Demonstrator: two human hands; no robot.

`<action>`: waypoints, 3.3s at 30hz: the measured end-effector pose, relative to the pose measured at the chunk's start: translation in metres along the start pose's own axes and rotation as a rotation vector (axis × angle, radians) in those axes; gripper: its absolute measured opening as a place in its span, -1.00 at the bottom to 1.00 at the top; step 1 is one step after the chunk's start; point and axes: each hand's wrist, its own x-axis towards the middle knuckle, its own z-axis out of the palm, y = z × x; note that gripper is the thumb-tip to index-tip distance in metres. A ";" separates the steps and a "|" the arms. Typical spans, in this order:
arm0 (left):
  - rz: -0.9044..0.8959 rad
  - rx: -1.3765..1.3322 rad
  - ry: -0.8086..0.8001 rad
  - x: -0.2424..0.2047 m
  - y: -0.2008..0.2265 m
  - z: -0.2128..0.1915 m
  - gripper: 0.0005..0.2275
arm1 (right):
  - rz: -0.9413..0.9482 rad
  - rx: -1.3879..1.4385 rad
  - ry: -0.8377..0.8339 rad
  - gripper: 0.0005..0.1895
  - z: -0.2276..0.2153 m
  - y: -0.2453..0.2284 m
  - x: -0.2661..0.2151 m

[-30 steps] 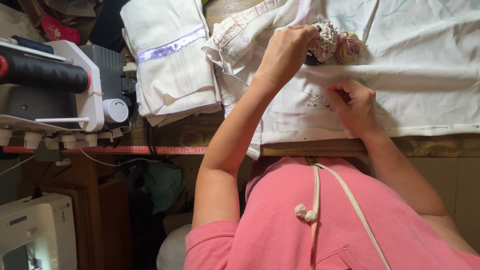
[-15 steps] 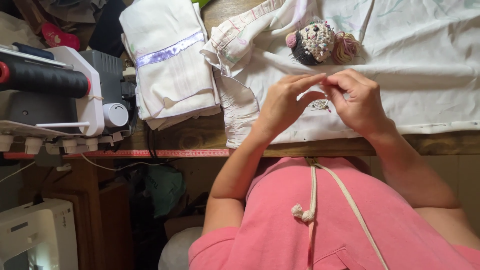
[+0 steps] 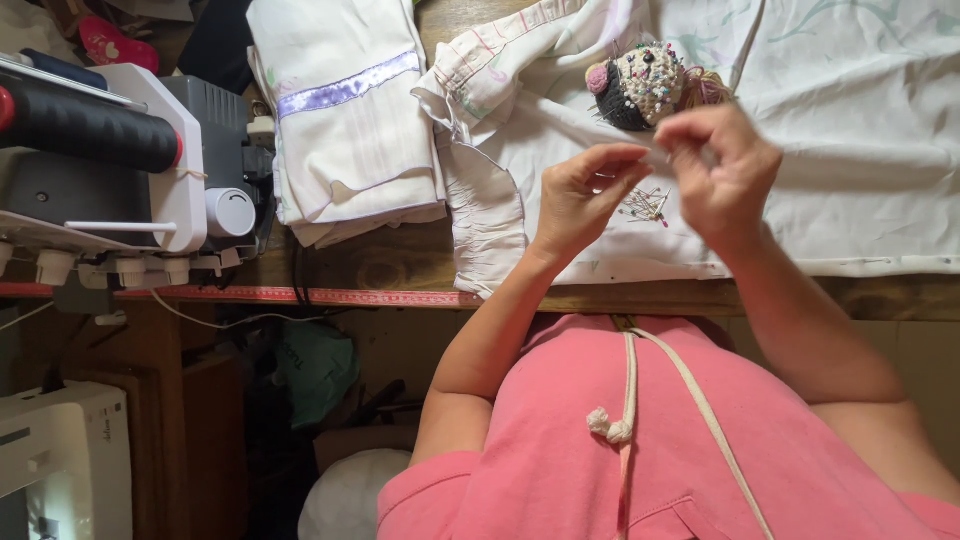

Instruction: The person organizes pins into a pincushion and then pins a folded fabric hem to secure it for sewing.

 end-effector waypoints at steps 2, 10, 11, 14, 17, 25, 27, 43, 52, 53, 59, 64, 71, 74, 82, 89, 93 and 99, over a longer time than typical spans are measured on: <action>0.042 0.028 -0.005 -0.002 0.002 -0.003 -0.81 | -0.076 -0.101 0.007 -0.90 -0.006 0.011 0.022; 0.392 0.630 0.086 0.004 -0.013 -0.007 -0.63 | -0.406 -0.297 -0.055 -0.96 0.005 0.052 0.050; 0.438 0.696 0.082 0.006 -0.018 -0.007 -0.63 | -0.417 -0.302 -0.061 -0.94 0.006 0.054 0.047; 0.487 0.746 0.069 0.010 -0.029 -0.004 -0.63 | -0.443 -0.308 -0.098 -0.92 0.007 0.058 0.042; 0.476 0.763 0.038 0.010 -0.029 -0.002 -0.62 | -0.337 -0.254 -0.115 -0.95 0.002 0.054 0.040; 0.480 0.873 0.050 0.012 -0.022 -0.002 -0.65 | -0.400 -0.675 -0.344 -0.74 -0.042 0.064 0.061; 0.502 0.883 0.054 0.011 -0.019 -0.003 -0.65 | -0.450 -0.920 -0.449 -0.77 -0.045 0.058 0.069; 0.496 0.916 0.041 0.019 -0.027 -0.006 -0.61 | -0.371 -0.776 -0.614 -0.71 -0.006 0.047 0.074; 0.483 0.848 -0.012 0.012 -0.033 -0.016 -0.56 | -0.366 -0.398 -0.514 -0.84 -0.021 0.041 0.052; 0.467 0.810 -0.060 0.007 -0.025 -0.021 -0.68 | -0.336 -0.369 -0.526 -0.90 -0.029 0.030 0.046; 0.335 0.854 -0.176 -0.004 -0.038 -0.040 -0.66 | 0.152 -0.347 -0.800 -0.63 -0.038 0.043 -0.016; 0.366 0.849 -0.238 0.005 -0.048 -0.034 -0.81 | 0.252 -0.474 -0.791 -0.35 -0.027 0.044 -0.034; 0.385 0.868 -0.200 0.001 -0.045 -0.038 -0.86 | 0.233 -0.338 -0.637 -0.53 -0.029 0.051 -0.048; 0.363 0.815 -0.189 -0.001 -0.038 -0.038 -0.89 | 0.186 -0.304 -0.610 -0.59 -0.026 0.048 -0.048; 0.377 0.808 -0.074 0.001 -0.065 -0.019 -0.91 | 0.276 -0.352 -0.540 -0.78 -0.014 0.059 -0.057; 0.444 0.818 -0.113 0.005 -0.067 -0.014 -0.91 | 0.323 -0.334 -0.513 -0.80 -0.017 0.072 -0.065; 0.470 0.767 -0.129 0.007 -0.059 -0.021 -0.89 | 0.344 -0.255 -0.494 -0.74 -0.018 0.053 -0.054; 0.328 0.534 -0.097 0.000 -0.056 -0.026 -0.91 | 0.427 -0.043 -0.449 -0.69 -0.021 0.044 -0.051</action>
